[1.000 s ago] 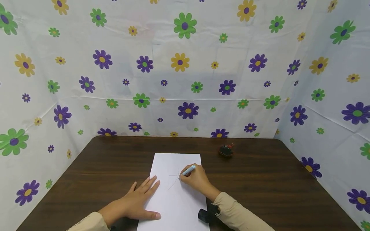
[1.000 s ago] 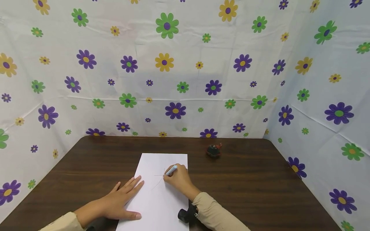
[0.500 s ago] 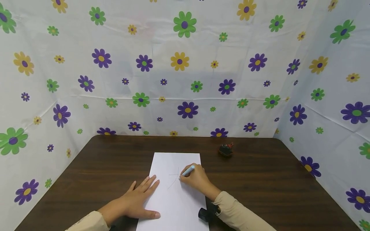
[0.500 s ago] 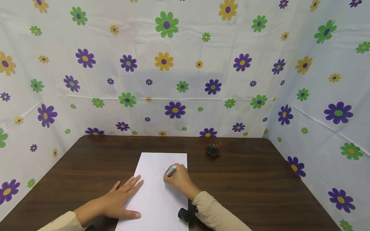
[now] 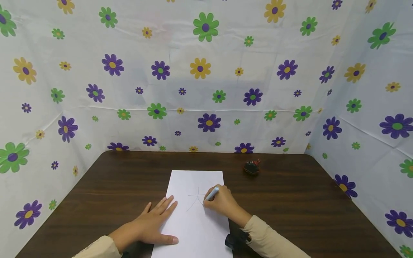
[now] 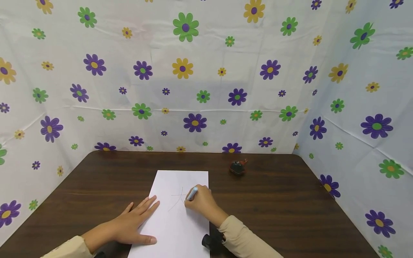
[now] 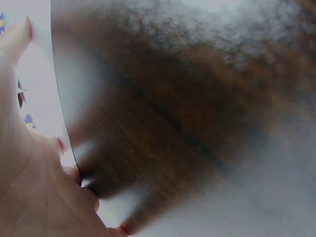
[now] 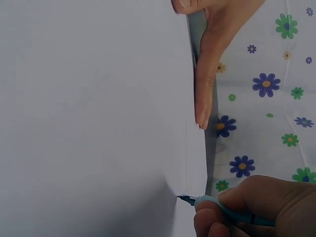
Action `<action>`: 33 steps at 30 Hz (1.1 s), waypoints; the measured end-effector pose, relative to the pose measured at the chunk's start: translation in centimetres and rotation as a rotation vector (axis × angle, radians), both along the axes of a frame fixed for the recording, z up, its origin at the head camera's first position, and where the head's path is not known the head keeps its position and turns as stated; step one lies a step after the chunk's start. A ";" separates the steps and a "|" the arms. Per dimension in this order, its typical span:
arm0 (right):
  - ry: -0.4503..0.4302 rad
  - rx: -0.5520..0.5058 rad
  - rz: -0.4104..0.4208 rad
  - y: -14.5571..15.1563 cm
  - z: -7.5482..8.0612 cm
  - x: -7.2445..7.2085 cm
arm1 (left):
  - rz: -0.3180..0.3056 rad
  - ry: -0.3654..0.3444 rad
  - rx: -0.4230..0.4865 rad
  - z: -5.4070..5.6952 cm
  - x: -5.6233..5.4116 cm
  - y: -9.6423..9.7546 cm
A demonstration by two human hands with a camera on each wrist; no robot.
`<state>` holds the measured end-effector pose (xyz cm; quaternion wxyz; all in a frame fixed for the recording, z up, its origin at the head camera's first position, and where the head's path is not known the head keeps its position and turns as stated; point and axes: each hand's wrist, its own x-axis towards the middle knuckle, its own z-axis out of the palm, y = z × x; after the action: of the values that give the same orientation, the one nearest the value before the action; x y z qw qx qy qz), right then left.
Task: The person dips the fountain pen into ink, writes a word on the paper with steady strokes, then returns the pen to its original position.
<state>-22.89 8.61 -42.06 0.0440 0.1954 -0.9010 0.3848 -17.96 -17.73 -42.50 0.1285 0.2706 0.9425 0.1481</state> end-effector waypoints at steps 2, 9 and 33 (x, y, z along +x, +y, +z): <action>-0.010 0.010 0.003 0.1 0.1 0.2 | -0.001 0.000 -0.003 0.0 0.0 0.0; -0.027 0.006 0.034 0.6 0.3 0.7 | -0.004 -0.007 -0.011 -0.1 -0.1 0.0; -0.046 0.011 0.072 1.9 0.9 2.0 | 0.002 -0.010 -0.015 -0.4 -0.3 -0.1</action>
<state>-20.91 10.53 -41.19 0.0082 0.2190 -0.8962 0.3858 -18.25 -17.81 -42.88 0.1348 0.2678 0.9433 0.1427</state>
